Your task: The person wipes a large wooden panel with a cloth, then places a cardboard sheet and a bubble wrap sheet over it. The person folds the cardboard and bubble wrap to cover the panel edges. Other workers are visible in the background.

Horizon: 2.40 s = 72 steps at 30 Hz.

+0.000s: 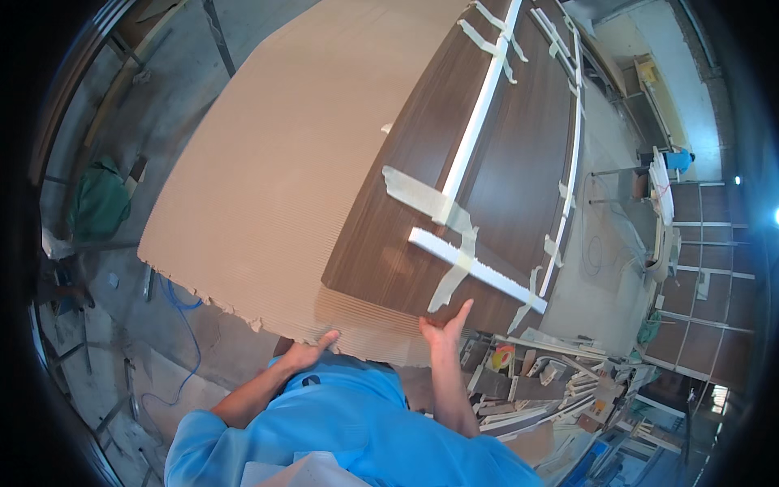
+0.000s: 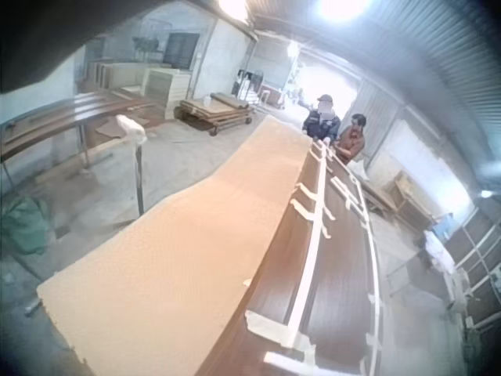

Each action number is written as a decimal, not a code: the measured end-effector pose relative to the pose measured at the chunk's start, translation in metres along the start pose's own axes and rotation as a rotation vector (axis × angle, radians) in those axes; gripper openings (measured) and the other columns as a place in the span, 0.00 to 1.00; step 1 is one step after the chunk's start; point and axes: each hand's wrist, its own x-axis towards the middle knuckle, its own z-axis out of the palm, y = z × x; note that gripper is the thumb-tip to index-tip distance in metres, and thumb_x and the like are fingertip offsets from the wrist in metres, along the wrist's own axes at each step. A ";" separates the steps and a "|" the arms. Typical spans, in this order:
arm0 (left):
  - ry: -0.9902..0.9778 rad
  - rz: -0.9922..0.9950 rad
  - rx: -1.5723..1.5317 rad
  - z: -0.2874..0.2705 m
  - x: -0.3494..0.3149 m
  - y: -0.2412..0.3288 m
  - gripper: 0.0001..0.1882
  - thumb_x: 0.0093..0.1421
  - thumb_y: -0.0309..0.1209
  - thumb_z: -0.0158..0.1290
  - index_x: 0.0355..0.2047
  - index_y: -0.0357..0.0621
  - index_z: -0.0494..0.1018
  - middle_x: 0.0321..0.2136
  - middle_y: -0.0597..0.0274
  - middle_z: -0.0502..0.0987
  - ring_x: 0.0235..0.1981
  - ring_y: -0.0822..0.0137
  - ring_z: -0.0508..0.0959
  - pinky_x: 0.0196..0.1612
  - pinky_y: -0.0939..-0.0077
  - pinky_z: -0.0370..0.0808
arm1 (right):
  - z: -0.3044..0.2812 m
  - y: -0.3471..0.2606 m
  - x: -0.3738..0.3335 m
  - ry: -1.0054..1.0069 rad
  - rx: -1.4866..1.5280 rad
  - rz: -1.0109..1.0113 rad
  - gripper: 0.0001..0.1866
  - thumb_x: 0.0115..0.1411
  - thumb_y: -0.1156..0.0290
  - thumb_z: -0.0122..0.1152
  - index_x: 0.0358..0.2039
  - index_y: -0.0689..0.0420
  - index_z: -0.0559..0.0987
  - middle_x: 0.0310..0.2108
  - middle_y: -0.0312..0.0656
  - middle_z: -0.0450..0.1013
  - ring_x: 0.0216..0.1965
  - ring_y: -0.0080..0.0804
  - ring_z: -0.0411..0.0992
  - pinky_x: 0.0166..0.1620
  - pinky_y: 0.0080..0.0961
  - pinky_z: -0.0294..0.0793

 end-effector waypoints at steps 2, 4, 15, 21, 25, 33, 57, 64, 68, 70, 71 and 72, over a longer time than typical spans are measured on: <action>0.017 0.015 0.059 0.026 -0.010 -0.005 0.22 0.65 0.42 0.52 0.50 0.35 0.72 0.44 0.52 0.78 0.47 0.61 0.75 0.52 0.68 0.71 | 0.000 -0.001 0.002 -0.027 -0.001 -0.005 0.41 0.46 0.32 0.64 0.53 0.48 0.71 0.54 0.38 0.67 0.52 0.39 0.65 0.53 0.42 0.70; -0.182 -0.056 0.092 0.051 -0.001 -0.014 0.24 0.66 0.46 0.47 0.48 0.36 0.74 0.44 0.53 0.78 0.46 0.60 0.75 0.51 0.68 0.70 | -0.001 -0.002 0.004 -0.033 -0.015 -0.010 0.40 0.49 0.33 0.62 0.53 0.49 0.72 0.54 0.39 0.69 0.54 0.41 0.65 0.55 0.43 0.69; -0.459 -0.196 -0.357 0.191 0.094 -0.070 0.25 0.69 0.44 0.44 0.57 0.37 0.67 0.52 0.52 0.72 0.48 0.60 0.75 0.55 0.70 0.72 | -0.014 0.002 0.032 -0.090 0.011 0.020 0.48 0.45 0.32 0.65 0.58 0.51 0.64 0.56 0.48 0.58 0.54 0.43 0.60 0.55 0.45 0.68; -0.361 -0.196 -0.516 0.182 0.099 -0.066 0.20 0.68 0.32 0.46 0.57 0.34 0.62 0.52 0.52 0.70 0.49 0.58 0.75 0.53 0.64 0.78 | -0.014 0.008 0.039 -0.110 0.068 0.040 0.48 0.45 0.31 0.65 0.57 0.53 0.65 0.54 0.49 0.60 0.53 0.44 0.62 0.55 0.46 0.68; -0.285 -0.166 -0.434 0.172 0.099 -0.048 0.19 0.68 0.30 0.46 0.57 0.37 0.61 0.53 0.53 0.68 0.50 0.59 0.74 0.50 0.64 0.81 | -0.016 0.011 0.045 -0.153 0.071 0.057 0.48 0.45 0.31 0.65 0.57 0.53 0.65 0.53 0.49 0.62 0.53 0.43 0.61 0.57 0.46 0.66; -0.336 -0.253 -0.372 0.191 0.078 -0.036 0.20 0.69 0.28 0.40 0.59 0.34 0.59 0.56 0.47 0.66 0.48 0.53 0.76 0.49 0.63 0.81 | -0.015 0.015 0.061 -0.099 0.105 0.080 0.46 0.46 0.32 0.64 0.58 0.49 0.66 0.56 0.45 0.62 0.56 0.42 0.60 0.59 0.45 0.64; -0.322 -0.170 -0.158 0.203 0.082 -0.080 0.20 0.70 0.41 0.40 0.49 0.37 0.70 0.36 0.54 0.81 0.32 0.68 0.83 0.36 0.73 0.79 | -0.018 0.007 0.061 -0.073 -0.111 -0.051 0.52 0.47 0.36 0.66 0.64 0.54 0.57 0.63 0.47 0.56 0.63 0.44 0.55 0.66 0.48 0.54; -0.214 -0.071 -0.014 0.207 0.081 -0.071 0.20 0.70 0.41 0.40 0.46 0.36 0.70 0.33 0.54 0.82 0.35 0.64 0.83 0.38 0.70 0.78 | -0.024 0.003 0.060 -0.195 -0.195 0.017 0.55 0.49 0.36 0.64 0.65 0.61 0.53 0.66 0.48 0.50 0.67 0.44 0.49 0.68 0.48 0.52; -0.240 -0.115 -0.077 0.211 0.080 -0.065 0.19 0.69 0.39 0.40 0.44 0.32 0.71 0.35 0.53 0.81 0.35 0.63 0.83 0.38 0.71 0.79 | -0.037 -0.005 0.059 -0.337 -0.253 0.082 0.55 0.52 0.39 0.63 0.65 0.64 0.50 0.67 0.50 0.46 0.68 0.47 0.47 0.68 0.46 0.55; -0.238 -0.159 -0.194 0.214 0.081 -0.064 0.19 0.70 0.38 0.40 0.44 0.31 0.71 0.36 0.51 0.80 0.35 0.62 0.83 0.38 0.72 0.80 | -0.041 -0.009 0.060 -0.450 -0.279 0.139 0.54 0.53 0.40 0.62 0.66 0.64 0.48 0.69 0.50 0.43 0.69 0.49 0.46 0.67 0.46 0.56; -0.227 -0.147 -0.191 0.215 0.082 -0.063 0.20 0.69 0.39 0.40 0.42 0.31 0.72 0.34 0.52 0.81 0.33 0.64 0.83 0.36 0.73 0.80 | -0.043 -0.011 0.059 -0.438 -0.239 0.148 0.53 0.55 0.43 0.62 0.66 0.63 0.46 0.69 0.51 0.42 0.69 0.50 0.46 0.67 0.47 0.57; -0.220 -0.139 -0.189 0.216 0.082 -0.063 0.21 0.69 0.40 0.40 0.41 0.31 0.72 0.32 0.53 0.81 0.32 0.65 0.84 0.35 0.73 0.79 | -0.044 -0.012 0.059 -0.465 -0.214 0.183 0.52 0.57 0.45 0.61 0.66 0.63 0.45 0.69 0.52 0.41 0.69 0.51 0.45 0.67 0.47 0.57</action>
